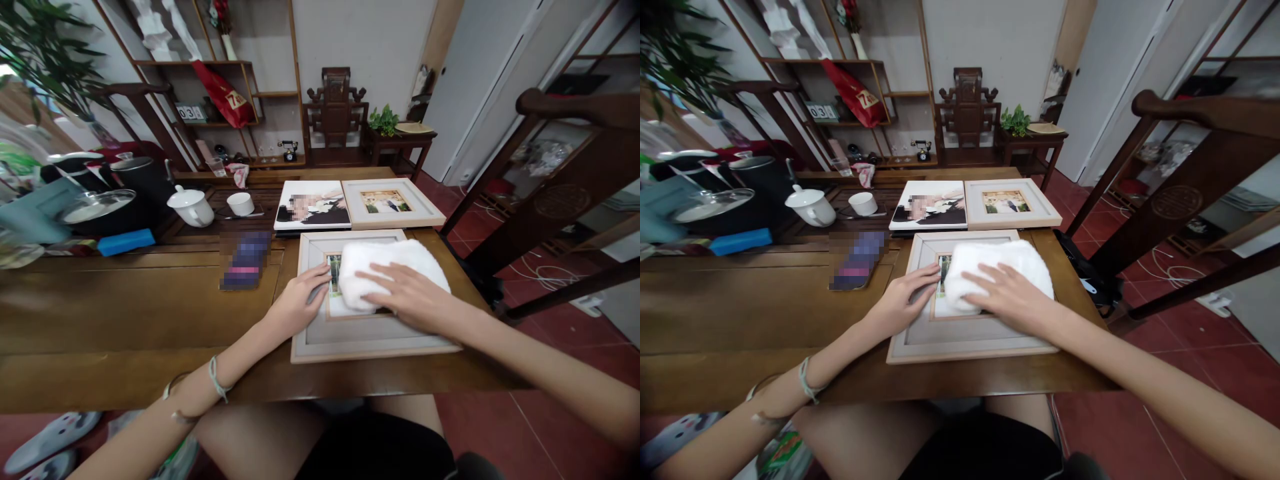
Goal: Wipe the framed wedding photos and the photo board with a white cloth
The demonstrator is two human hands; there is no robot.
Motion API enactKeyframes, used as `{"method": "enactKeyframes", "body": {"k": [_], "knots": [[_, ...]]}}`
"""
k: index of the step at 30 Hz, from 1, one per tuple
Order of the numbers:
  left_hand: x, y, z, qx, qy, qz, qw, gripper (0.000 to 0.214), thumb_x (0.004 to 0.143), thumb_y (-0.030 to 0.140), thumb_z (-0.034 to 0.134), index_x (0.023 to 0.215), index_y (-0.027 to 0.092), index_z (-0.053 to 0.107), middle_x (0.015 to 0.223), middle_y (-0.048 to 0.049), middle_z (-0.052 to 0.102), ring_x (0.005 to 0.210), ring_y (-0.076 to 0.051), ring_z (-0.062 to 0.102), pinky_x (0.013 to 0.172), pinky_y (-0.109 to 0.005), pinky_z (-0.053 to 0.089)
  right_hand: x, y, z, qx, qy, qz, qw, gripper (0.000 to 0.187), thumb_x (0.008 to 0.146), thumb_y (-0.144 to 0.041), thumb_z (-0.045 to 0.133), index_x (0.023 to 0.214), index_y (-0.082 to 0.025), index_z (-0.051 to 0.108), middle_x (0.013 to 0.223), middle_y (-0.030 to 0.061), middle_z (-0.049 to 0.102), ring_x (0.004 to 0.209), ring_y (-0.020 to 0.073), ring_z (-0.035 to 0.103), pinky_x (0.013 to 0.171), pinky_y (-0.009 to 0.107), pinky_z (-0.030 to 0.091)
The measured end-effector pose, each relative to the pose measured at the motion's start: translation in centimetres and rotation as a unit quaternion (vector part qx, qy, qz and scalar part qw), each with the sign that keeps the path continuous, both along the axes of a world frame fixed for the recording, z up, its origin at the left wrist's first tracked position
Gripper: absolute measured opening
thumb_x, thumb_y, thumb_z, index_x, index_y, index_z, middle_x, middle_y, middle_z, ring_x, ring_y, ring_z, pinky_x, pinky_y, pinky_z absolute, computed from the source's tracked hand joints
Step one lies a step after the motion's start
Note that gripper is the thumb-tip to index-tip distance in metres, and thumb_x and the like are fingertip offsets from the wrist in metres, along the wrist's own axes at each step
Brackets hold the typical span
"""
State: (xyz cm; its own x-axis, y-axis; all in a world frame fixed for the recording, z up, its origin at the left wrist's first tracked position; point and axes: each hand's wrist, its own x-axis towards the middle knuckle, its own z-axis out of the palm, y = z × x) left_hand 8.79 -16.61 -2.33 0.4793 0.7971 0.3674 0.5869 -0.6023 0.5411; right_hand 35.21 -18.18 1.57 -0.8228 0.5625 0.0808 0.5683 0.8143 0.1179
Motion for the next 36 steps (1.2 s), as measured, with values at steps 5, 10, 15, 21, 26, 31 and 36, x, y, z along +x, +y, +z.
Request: {"method": "enactKeyframes", "body": {"k": [5, 10, 15, 21, 26, 31, 36], "knots": [[0.0, 0.0, 0.1, -0.009, 0.004, 0.003, 1.000, 0.031, 0.091, 0.023, 0.048, 0.113, 0.012, 0.067, 0.130, -0.0149, 0.061, 0.126, -0.026, 0.054, 0.109, -0.045, 0.043, 0.2, 5.5, -0.1, 0.094, -0.037, -0.056, 0.993, 0.054, 0.084, 0.001, 0.045, 0.132, -0.025, 0.049, 0.152, 0.0101, 0.035, 0.132, 0.0356, 0.038, 0.094, 0.052, 0.043], [-0.2, 0.0, 0.0, -0.004, -0.020, 0.022, 1.000, 0.040, 0.094, 0.019, 0.036, 0.128, 0.011, 0.056, 0.133, -0.0156, 0.058, 0.127, -0.025, 0.053, 0.109, -0.045, 0.041, -3.5, 3.8, 1.1, 0.074, -0.065, -0.047, 0.994, 0.050, 0.080, -0.002, 0.049, 0.125, -0.021, 0.054, 0.141, 0.0143, 0.048, 0.117, 0.0352, 0.051, 0.075, 0.040, 0.049], [-0.4, 0.3, -0.6, -0.005, -0.036, 0.039, 0.999, 0.042, 0.094, 0.018, 0.033, 0.134, 0.015, 0.049, 0.136, -0.0132, 0.057, 0.126, -0.022, 0.053, 0.108, -0.043, 0.042, -7.2, -2.2, 2.3, 0.026, -0.065, 0.008, 0.997, 0.028, 0.079, -0.012, 0.056, 0.106, -0.020, 0.061, 0.118, 0.0146, 0.061, 0.089, 0.0281, 0.061, 0.056, 0.032, 0.043], [-0.6, 0.5, -0.2, -0.028, -0.047, 0.048, 0.997, 0.040, 0.096, 0.021, 0.030, 0.128, 0.016, 0.054, 0.129, -0.0107, 0.062, 0.120, -0.021, 0.058, 0.105, -0.040, 0.045, -9.0, -7.2, 2.6, 0.044, 0.004, 0.107, 0.993, 0.015, 0.089, -0.018, 0.048, 0.096, -0.021, 0.061, 0.119, 0.0171, 0.061, 0.088, 0.0297, 0.062, 0.058, 0.038, 0.044], [-0.5, 0.4, 0.1, -0.024, -0.023, 0.013, 0.999, 0.040, 0.096, 0.025, 0.033, 0.122, 0.012, 0.060, 0.130, -0.0139, 0.061, 0.125, -0.024, 0.054, 0.109, -0.042, 0.041, -8.1, -8.3, 2.1, 0.033, 0.024, 0.115, 0.993, 0.017, 0.091, -0.021, 0.049, 0.101, -0.024, 0.063, 0.127, 0.0147, 0.058, 0.103, 0.0326, 0.059, 0.066, 0.041, 0.048], [-0.6, 0.1, -0.1, -0.002, 0.013, -0.032, 0.999, 0.042, 0.086, 0.030, 0.056, 0.125, 0.013, 0.059, 0.138, -0.0157, 0.055, 0.134, -0.028, 0.045, 0.112, -0.047, 0.036, -5.9, -6.6, 2.4, -0.022, -0.043, -0.006, 0.999, 0.035, 0.077, -0.015, 0.060, 0.111, -0.025, 0.062, 0.124, 0.0117, 0.060, 0.091, 0.0298, 0.062, 0.057, 0.035, 0.045], [-0.7, 0.0, 0.1, -0.011, 0.027, -0.055, 0.998, 0.045, 0.080, 0.031, 0.066, 0.120, 0.012, 0.062, 0.139, -0.0170, 0.052, 0.135, -0.029, 0.042, 0.112, -0.048, 0.037, -2.8, -2.3, 3.3, 0.017, -0.101, -0.132, 0.986, 0.039, 0.074, -0.005, 0.053, 0.108, -0.022, 0.063, 0.105, 0.0109, 0.068, 0.081, 0.0252, 0.063, 0.053, 0.030, 0.037]]}}
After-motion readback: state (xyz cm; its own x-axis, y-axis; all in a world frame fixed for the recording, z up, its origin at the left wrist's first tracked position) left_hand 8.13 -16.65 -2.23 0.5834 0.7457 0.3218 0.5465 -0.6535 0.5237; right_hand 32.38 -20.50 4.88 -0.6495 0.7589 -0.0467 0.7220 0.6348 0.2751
